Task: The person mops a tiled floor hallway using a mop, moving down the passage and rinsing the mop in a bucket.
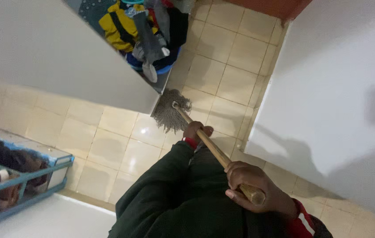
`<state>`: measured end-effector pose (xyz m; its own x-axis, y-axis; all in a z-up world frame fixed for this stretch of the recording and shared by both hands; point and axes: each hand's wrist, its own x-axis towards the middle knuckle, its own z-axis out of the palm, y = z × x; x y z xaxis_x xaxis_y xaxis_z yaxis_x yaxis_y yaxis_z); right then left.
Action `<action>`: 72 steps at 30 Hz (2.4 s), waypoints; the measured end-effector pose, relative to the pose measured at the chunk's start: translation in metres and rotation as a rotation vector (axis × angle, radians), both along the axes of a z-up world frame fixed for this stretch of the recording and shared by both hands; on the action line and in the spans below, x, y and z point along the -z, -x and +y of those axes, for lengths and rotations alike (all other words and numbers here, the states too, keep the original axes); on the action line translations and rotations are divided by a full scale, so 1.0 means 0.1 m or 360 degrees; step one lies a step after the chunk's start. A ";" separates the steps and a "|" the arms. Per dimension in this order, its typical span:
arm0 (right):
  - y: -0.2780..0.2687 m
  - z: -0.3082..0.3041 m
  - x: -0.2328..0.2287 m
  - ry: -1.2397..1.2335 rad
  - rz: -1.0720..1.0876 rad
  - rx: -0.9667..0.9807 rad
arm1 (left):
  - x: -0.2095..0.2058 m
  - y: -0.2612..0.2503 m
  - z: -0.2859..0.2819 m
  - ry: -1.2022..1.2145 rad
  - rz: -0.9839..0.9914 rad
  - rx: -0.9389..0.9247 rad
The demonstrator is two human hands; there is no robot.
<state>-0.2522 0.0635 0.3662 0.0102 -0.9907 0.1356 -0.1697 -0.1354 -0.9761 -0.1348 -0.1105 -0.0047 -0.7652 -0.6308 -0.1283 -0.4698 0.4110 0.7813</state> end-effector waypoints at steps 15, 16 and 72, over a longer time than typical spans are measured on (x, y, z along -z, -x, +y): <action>1.02 -0.81 0.33 -0.0059 0.0112 0.0291 | 0.84 1.61 -1.21 0.0331 0.0060 0.0074; 0.99 -0.82 0.41 -0.0127 0.0203 0.0347 | 0.90 1.71 -1.25 0.0401 0.0034 -0.0003; -1.58 0.81 0.38 0.0740 0.0307 0.2127 | 0.23 0.12 0.72 0.0454 -0.0068 0.1561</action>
<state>-0.0946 0.1449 0.3284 -0.8244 -0.1371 0.5492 -0.5455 -0.0664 -0.8355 -0.1472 -0.0381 -0.0274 -0.9593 0.2600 -0.1106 0.1487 0.7975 0.5847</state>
